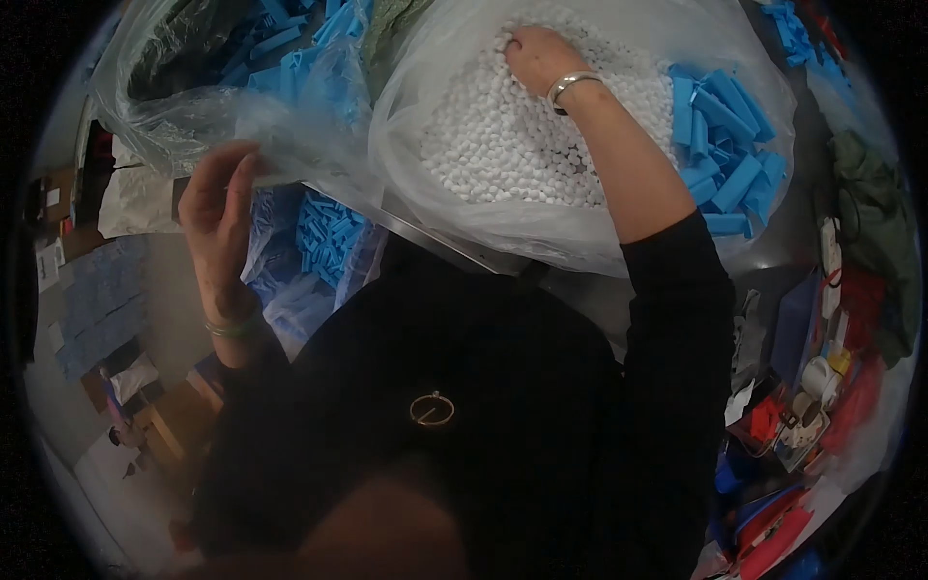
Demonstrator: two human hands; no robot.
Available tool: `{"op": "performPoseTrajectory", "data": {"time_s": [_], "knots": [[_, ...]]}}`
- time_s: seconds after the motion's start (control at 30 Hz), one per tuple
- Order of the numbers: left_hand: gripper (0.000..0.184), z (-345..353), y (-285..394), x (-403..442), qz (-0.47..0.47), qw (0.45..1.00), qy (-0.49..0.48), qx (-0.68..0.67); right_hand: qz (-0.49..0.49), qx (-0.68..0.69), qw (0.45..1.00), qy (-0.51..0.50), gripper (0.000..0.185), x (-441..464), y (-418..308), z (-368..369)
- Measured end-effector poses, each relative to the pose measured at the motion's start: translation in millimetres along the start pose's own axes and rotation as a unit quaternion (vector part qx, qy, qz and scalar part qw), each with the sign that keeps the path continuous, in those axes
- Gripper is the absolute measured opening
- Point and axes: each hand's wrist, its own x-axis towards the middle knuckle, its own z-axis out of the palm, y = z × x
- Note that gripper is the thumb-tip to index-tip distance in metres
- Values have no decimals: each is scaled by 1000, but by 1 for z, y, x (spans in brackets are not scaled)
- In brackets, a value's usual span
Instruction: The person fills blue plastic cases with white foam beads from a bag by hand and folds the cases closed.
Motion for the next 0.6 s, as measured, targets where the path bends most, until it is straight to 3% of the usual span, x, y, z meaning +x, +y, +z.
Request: {"op": "performPoseTrajectory", "data": {"time_s": [0.07, 0.13, 0.23, 0.33, 0.4, 0.47, 0.6], "knots": [[12, 14, 12, 10, 42, 999, -16, -5, -36, 68, 997, -3, 29, 3, -4, -7], [12, 27, 20, 21, 80, 996, -29, -17, 4, 323, 936, -139, 29, -4, -16, -38], [13, 52, 23, 35, 155, 985, -61, -37, 4, 418, 889, -184, 21, -25, -15, -64], [20, 89, 29, 46, 184, 977, -95, -44, -58, 425, 872, -235, 22, -45, -11, -92], [24, 121, 28, 52, 176, 978, -107, -43, -63, 429, 868, -243, 22, -59, -17, -106], [35, 153, 21, 57, 258, 963, -65, -43, -68, 434, 863, -249, 22, -72, -23, -116], [41, 188, 20, 53, 255, 960, -101, -64, -45, 430, 861, -267, 22, -83, -26, -128]]}}
